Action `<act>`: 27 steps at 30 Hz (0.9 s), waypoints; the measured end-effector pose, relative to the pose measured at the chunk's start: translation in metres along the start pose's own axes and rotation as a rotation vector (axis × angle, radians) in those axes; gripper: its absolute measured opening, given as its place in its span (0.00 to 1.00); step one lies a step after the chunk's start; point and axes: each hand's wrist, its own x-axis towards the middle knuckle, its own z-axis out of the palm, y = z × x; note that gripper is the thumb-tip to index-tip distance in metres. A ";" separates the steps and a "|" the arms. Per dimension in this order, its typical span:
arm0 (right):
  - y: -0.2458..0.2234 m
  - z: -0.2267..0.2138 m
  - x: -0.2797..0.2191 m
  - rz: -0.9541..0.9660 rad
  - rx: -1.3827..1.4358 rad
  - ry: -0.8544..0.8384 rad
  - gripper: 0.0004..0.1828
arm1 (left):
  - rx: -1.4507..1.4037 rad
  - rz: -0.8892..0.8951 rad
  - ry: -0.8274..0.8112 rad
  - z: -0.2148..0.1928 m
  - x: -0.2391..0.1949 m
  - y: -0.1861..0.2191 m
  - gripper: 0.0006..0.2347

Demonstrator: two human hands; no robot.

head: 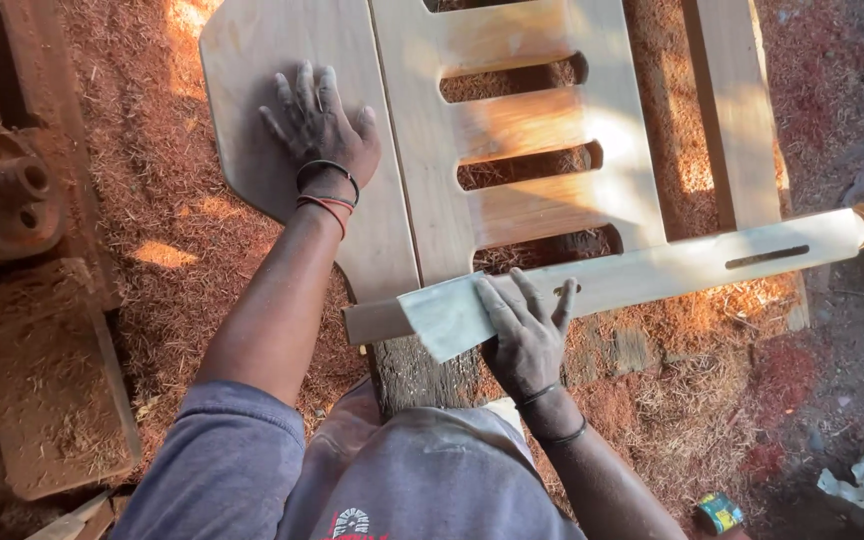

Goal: The person sands a wooden headboard using a sanding block. They smooth the flat surfaces, the edges, and the curved finial at the top of the post. The person also sands the inside of the cutouts and the side edges of the headboard.

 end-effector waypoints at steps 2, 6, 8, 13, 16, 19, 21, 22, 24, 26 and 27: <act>0.001 0.011 0.003 -0.008 0.018 0.025 0.27 | -0.004 0.000 0.008 0.000 0.002 0.000 0.32; -0.013 0.019 0.011 -0.013 0.041 0.046 0.27 | 0.006 0.013 0.002 0.001 -0.003 -0.001 0.32; -0.013 0.019 0.016 -0.012 0.029 0.049 0.28 | 0.006 0.013 0.012 0.000 -0.003 0.000 0.32; -0.010 0.017 0.013 -0.028 0.018 -0.012 0.29 | 0.014 -0.004 -0.005 -0.006 -0.002 0.004 0.32; -0.010 0.027 0.027 0.007 -0.007 -0.011 0.29 | 0.017 0.014 0.008 -0.001 0.001 0.001 0.32; -0.012 0.023 0.018 0.038 0.024 -0.028 0.28 | 0.024 0.017 0.008 -0.001 -0.002 0.001 0.32; -0.012 0.021 0.015 0.031 0.038 -0.045 0.29 | 0.028 0.011 0.004 -0.003 -0.002 0.001 0.32; -0.011 0.020 0.014 0.022 0.050 -0.063 0.30 | 0.031 0.004 0.000 -0.004 -0.002 0.002 0.32; -0.008 0.026 0.021 0.019 0.036 -0.044 0.30 | 0.025 0.016 0.006 -0.002 0.000 0.002 0.32; -0.007 0.027 0.022 0.012 0.025 -0.035 0.30 | 0.022 0.016 0.006 0.001 -0.001 0.002 0.32; -0.009 0.025 0.021 0.015 0.045 -0.038 0.30 | 0.024 0.017 0.012 0.001 -0.002 0.000 0.32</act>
